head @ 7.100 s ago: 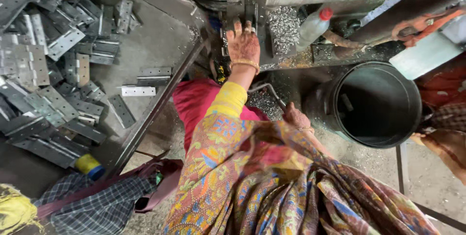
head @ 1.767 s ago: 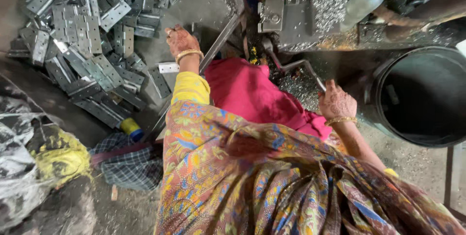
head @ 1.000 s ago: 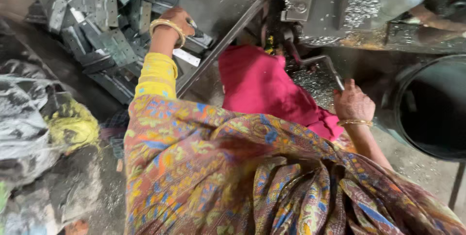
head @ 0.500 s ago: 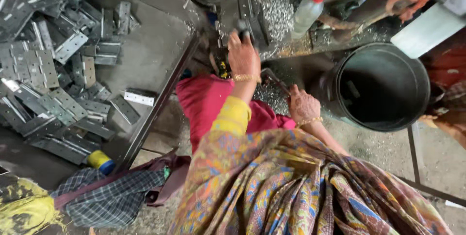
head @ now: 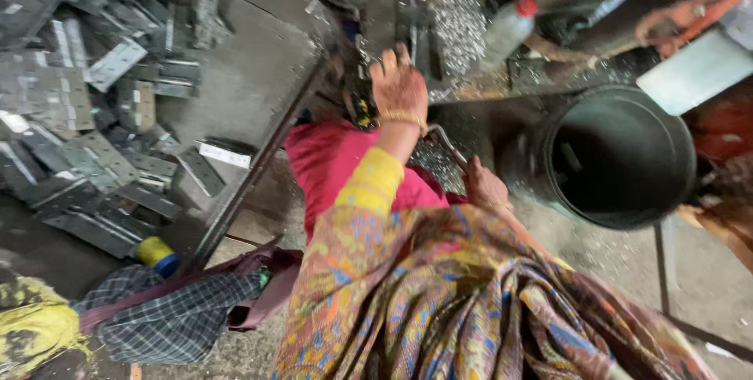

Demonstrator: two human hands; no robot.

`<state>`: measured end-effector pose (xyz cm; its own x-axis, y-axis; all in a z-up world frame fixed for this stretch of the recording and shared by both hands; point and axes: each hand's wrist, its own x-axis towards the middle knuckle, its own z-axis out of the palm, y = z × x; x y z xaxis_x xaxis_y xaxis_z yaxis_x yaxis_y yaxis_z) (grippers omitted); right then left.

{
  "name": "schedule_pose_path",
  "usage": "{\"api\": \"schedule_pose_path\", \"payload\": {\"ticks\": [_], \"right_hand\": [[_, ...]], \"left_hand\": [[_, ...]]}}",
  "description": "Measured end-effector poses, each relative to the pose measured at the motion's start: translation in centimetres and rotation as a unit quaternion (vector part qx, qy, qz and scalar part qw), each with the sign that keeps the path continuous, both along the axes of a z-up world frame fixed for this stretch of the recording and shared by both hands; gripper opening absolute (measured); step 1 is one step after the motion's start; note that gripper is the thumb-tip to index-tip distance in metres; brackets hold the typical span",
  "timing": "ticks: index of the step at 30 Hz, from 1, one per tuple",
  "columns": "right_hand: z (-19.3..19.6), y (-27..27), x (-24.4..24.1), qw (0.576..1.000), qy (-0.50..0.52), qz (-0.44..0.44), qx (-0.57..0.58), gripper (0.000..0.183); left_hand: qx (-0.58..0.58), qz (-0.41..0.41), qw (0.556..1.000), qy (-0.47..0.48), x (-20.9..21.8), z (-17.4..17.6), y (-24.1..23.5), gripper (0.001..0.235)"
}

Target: The person places metal pieces into a machine and then uses a hand-operated lever to press or bend them, handling the pieces one at a time and moving finished items into a container.

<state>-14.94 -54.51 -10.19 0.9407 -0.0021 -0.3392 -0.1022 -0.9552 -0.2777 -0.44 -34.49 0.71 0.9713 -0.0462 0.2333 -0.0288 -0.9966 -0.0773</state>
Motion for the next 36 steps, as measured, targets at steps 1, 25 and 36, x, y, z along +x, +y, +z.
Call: {"api": "schedule_pose_path", "payload": {"ticks": [1,25,36], "right_hand": [[-0.2,-0.2,0.0,1.0,0.014,-0.003,0.002,0.035],[-1.1,-0.6,1.1,0.998,0.046,-0.037,-0.017,0.039],[-5.3,-1.6,1.6,0.998,0.042,-0.034,0.017,0.036]], "left_hand": [[-0.019,-0.009,1.0,-0.002,-0.2,0.0,0.4,0.032],[-0.059,-0.019,0.993,0.105,3.8,0.4,1.0,0.049],[0.036,0.0,0.985,0.17,6.1,1.9,0.5,0.049]]}}
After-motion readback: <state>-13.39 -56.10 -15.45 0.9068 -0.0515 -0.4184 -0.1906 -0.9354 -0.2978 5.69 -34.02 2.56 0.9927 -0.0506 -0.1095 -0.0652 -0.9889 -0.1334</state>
